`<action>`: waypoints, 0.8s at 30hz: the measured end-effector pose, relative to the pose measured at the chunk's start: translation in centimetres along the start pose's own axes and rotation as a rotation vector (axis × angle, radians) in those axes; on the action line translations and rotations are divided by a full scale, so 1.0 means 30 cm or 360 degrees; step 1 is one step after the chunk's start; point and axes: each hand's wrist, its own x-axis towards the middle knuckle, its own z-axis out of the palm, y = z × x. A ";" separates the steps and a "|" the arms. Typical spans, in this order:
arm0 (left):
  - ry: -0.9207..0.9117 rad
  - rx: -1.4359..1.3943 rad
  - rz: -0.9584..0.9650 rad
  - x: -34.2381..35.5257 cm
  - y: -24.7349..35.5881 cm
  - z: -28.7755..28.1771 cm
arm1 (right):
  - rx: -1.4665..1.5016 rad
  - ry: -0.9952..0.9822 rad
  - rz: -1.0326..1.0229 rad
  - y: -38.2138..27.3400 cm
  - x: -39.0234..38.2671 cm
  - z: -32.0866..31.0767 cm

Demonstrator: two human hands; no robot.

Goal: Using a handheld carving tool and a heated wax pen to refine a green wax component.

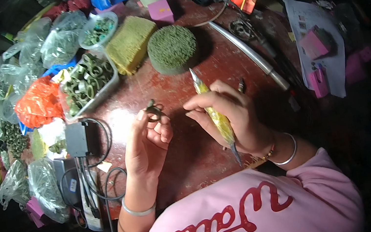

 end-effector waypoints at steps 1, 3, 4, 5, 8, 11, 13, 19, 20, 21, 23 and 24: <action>-0.0004 0.0023 0.0023 0.004 0.016 -0.001 | -0.0021 -0.0009 -0.0018 0.002 0.003 0.003; 0.0341 -0.0422 0.0440 0.004 0.035 0.007 | -0.0020 0.0006 -0.0036 0.002 0.002 0.002; 0.0000 -0.0515 0.0580 0.013 0.069 -0.007 | -0.0034 0.0004 -0.0030 0.003 0.000 0.000; 0.0086 -0.0420 0.0780 0.032 0.098 -0.029 | -0.0032 0.0007 -0.0012 0.003 0.002 -0.003; 0.0424 0.0067 0.1160 0.026 0.166 -0.058 | -0.0001 -0.0001 0.0003 -0.013 0.004 0.006; 0.0418 0.0333 0.1161 0.010 0.190 -0.062 | 0.0001 -0.0031 -0.0018 -0.013 0.003 0.015; 0.0333 0.0325 0.1169 0.011 0.195 -0.055 | -0.0001 -0.0041 -0.0004 -0.014 0.003 0.023; 0.0182 0.0300 0.1208 0.013 0.201 -0.053 | -0.0009 -0.0048 -0.0002 -0.018 0.000 0.021; 0.0187 0.0306 0.1218 0.015 0.201 -0.055 | -0.0021 -0.0062 0.0014 -0.021 0.001 0.019; 0.0135 0.0258 0.1268 0.017 0.202 -0.058 | -0.0012 -0.0060 0.0005 -0.024 0.000 0.020; 0.0018 0.0133 0.1324 0.012 0.211 -0.066 | -0.0001 -0.0062 -0.0002 -0.028 0.001 0.022; 0.0016 0.0137 0.1329 0.010 0.211 -0.064 | 0.0002 -0.0060 -0.0007 -0.026 0.000 0.021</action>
